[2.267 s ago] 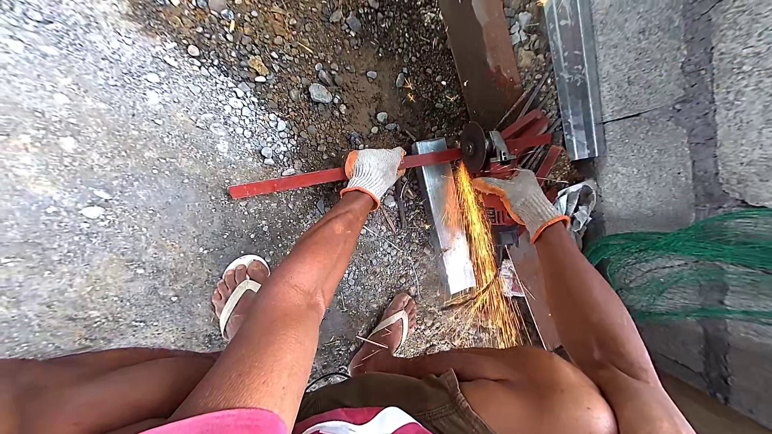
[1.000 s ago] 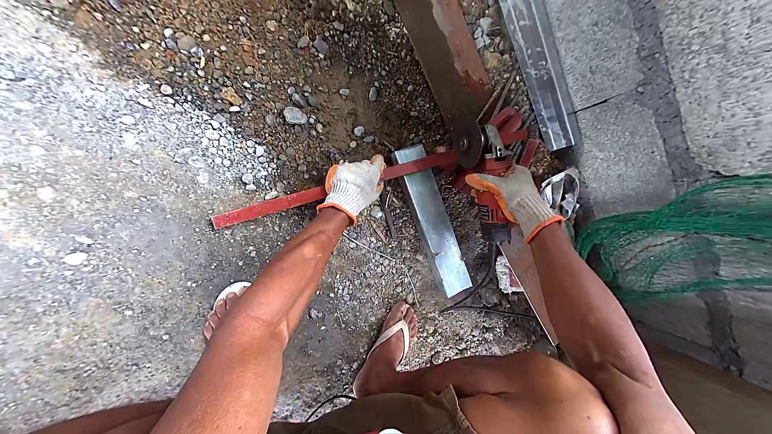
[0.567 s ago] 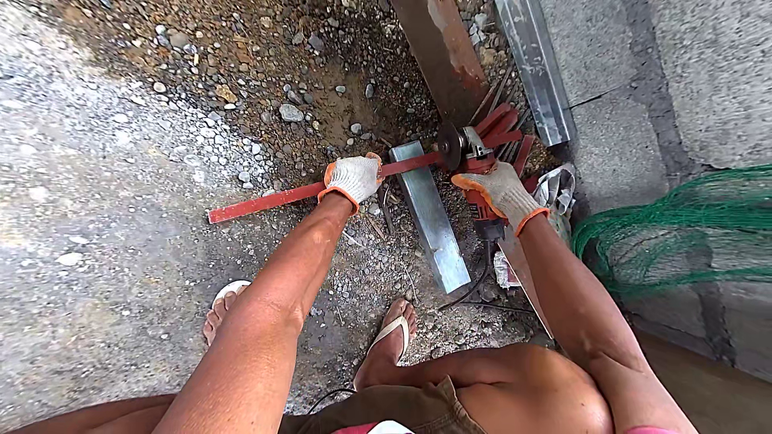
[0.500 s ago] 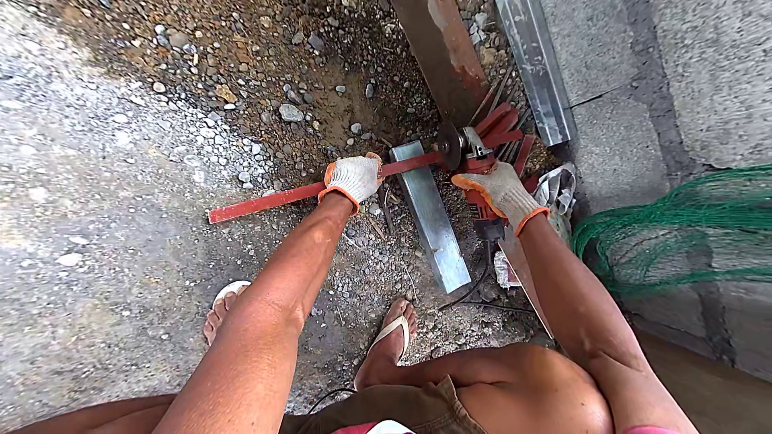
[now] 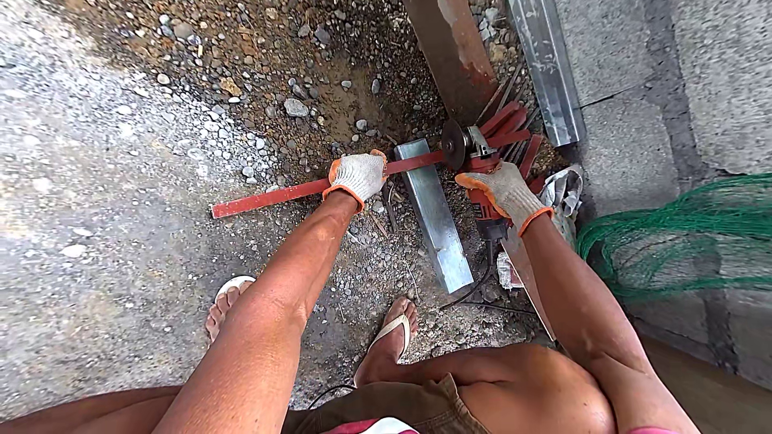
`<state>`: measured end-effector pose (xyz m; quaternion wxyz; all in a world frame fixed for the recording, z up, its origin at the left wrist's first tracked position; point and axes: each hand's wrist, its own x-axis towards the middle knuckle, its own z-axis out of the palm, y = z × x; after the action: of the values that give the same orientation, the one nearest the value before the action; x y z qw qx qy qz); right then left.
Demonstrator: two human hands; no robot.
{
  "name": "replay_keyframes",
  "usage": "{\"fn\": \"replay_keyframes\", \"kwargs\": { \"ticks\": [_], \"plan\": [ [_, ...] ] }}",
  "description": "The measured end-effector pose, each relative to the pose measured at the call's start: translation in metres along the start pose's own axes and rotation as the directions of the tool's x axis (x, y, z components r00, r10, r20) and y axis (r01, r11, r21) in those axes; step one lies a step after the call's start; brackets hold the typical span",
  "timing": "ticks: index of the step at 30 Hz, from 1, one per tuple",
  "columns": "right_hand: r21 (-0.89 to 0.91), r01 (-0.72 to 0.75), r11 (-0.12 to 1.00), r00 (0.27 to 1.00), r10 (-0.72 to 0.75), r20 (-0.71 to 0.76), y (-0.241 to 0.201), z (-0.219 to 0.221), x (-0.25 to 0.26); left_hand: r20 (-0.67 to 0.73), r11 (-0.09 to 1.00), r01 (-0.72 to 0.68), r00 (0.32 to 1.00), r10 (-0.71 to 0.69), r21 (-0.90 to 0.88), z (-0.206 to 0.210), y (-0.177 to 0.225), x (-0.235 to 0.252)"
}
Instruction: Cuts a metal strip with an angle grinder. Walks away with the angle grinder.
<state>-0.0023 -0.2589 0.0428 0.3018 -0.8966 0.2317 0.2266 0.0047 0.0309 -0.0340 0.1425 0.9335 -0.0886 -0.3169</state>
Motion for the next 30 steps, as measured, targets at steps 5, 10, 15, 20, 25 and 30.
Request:
{"fn": "replay_keyframes", "kwargs": {
  "ticks": [5,10,15,20,25,30],
  "plan": [
    [-0.047,0.003,0.999,1.0,-0.004,-0.018,-0.003,0.0,0.0,-0.016,1.0,-0.018,1.0,0.018,-0.02,0.005,-0.003,0.004],
    [-0.052,0.005,0.999,1.0,-0.006,-0.028,-0.006,0.001,-0.002,-0.019,0.999,-0.032,0.999,0.031,-0.033,0.005,-0.004,0.004],
    [-0.078,0.012,0.997,1.0,-0.014,-0.028,-0.005,0.0,0.0,-0.024,0.998,-0.025,0.999,0.024,-0.05,0.006,-0.004,0.004],
    [-0.106,0.018,0.994,0.999,-0.02,-0.025,-0.006,-0.001,-0.001,-0.008,0.999,-0.022,1.0,0.022,-0.047,0.002,-0.002,0.002],
    [-0.095,0.014,0.995,1.0,-0.013,0.003,-0.004,-0.003,-0.008,-0.008,0.998,-0.022,1.0,0.022,-0.055,0.003,-0.003,0.003],
    [-0.1,0.043,0.994,0.999,-0.043,0.006,-0.004,-0.003,-0.012,0.001,0.998,-0.012,1.0,0.012,-0.06,0.0,-0.002,0.001]
  ]
}}
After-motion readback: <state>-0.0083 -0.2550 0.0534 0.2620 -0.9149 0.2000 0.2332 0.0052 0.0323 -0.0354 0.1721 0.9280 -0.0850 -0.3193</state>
